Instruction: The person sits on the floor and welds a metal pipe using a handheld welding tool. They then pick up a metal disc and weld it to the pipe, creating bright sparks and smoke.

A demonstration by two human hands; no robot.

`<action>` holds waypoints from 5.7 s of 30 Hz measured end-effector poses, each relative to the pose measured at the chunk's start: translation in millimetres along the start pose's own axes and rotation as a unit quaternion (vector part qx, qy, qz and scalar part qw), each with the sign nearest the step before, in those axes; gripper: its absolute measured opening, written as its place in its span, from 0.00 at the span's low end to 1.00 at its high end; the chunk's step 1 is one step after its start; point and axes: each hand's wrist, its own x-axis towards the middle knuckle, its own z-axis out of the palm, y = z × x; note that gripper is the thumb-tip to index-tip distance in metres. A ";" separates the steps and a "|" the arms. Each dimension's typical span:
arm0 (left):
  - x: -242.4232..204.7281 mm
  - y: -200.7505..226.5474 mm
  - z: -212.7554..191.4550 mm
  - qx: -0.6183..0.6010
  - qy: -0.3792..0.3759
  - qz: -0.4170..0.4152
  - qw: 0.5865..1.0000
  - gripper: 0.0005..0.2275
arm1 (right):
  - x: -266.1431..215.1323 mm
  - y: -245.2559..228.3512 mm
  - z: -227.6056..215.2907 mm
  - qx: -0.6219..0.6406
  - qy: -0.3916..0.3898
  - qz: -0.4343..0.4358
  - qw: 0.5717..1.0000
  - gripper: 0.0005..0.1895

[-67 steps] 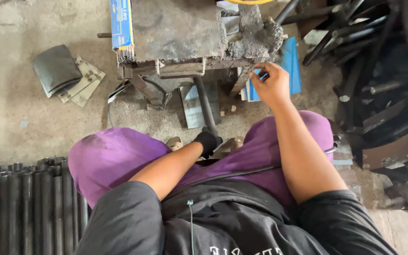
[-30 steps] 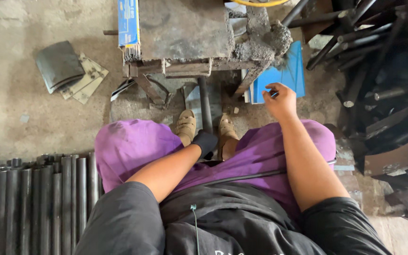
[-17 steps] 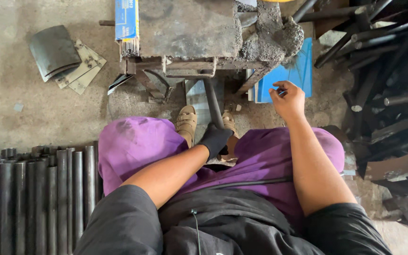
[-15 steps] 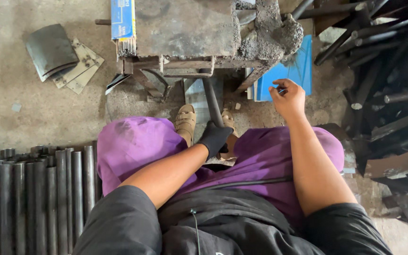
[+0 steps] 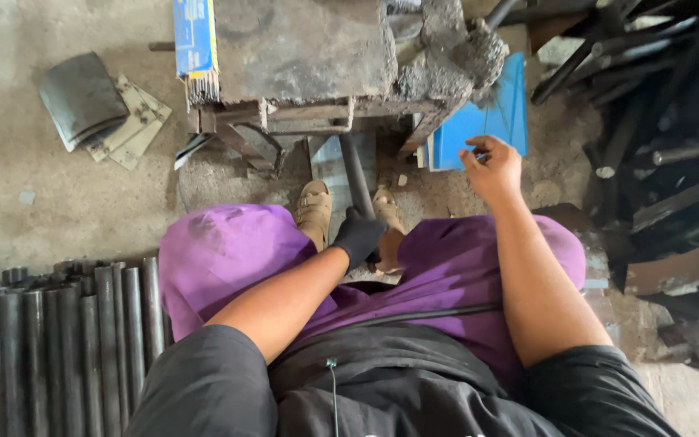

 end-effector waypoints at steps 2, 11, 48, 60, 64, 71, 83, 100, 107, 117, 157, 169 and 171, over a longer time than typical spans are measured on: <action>10.4 -11.9 -5.1 0.041 0.006 0.009 0.999 0.31 | 1.3 1.9 4.1 0.011 0.001 -0.003 1.000 0.13; -10.5 -4.8 -28.8 0.094 -0.021 0.037 0.995 0.34 | -0.3 18.4 18.0 -0.010 -0.025 -0.026 0.999 0.16; -15.3 -30.7 -27.8 0.617 -0.038 0.598 0.511 0.34 | -3.5 19.6 18.5 -0.046 -0.037 -0.030 0.998 0.16; 7.0 -51.7 -24.9 0.591 0.025 0.651 0.475 0.24 | 0.6 20.6 24.3 -0.046 -0.050 -0.028 0.997 0.16; -0.9 -44.7 -27.1 0.585 0.013 0.645 0.491 0.26 | 2.0 22.4 26.4 -0.050 -0.053 -0.035 0.997 0.16; -53.1 29.7 -62.7 0.608 -0.114 0.448 0.645 0.43 | 4.4 22.2 27.6 -0.035 -0.057 -0.033 0.997 0.16; 30.6 24.3 -167.0 0.398 0.183 0.250 0.863 0.46 | 13.1 11.8 23.9 -0.033 -0.063 -0.009 0.997 0.15; 105.2 -8.3 -142.9 0.316 0.143 0.198 0.917 0.38 | 29.8 17.7 23.5 -0.023 -0.068 0.013 0.997 0.13; 108.0 -10.2 -141.3 0.375 0.137 0.196 0.896 0.43 | 29.5 19.5 21.9 -0.032 -0.076 0.021 0.996 0.13; 99.9 -13.3 -131.7 0.430 0.064 0.223 0.873 0.39 | 28.3 22.2 24.5 -0.031 -0.072 0.027 0.997 0.13; -25.4 110.7 -74.5 0.381 0.156 0.572 0.709 0.09 | -29.4 42.3 -78.7 0.063 0.283 0.012 0.957 0.34; -236.0 238.3 -146.1 0.161 0.317 0.668 0.654 0.12 | -15.6 37.9 -76.9 0.173 0.288 0.066 0.940 0.30; -254.9 254.3 -169.7 0.170 0.255 0.762 0.571 0.10 | -11.5 35.0 -73.1 0.155 0.289 0.054 0.943 0.30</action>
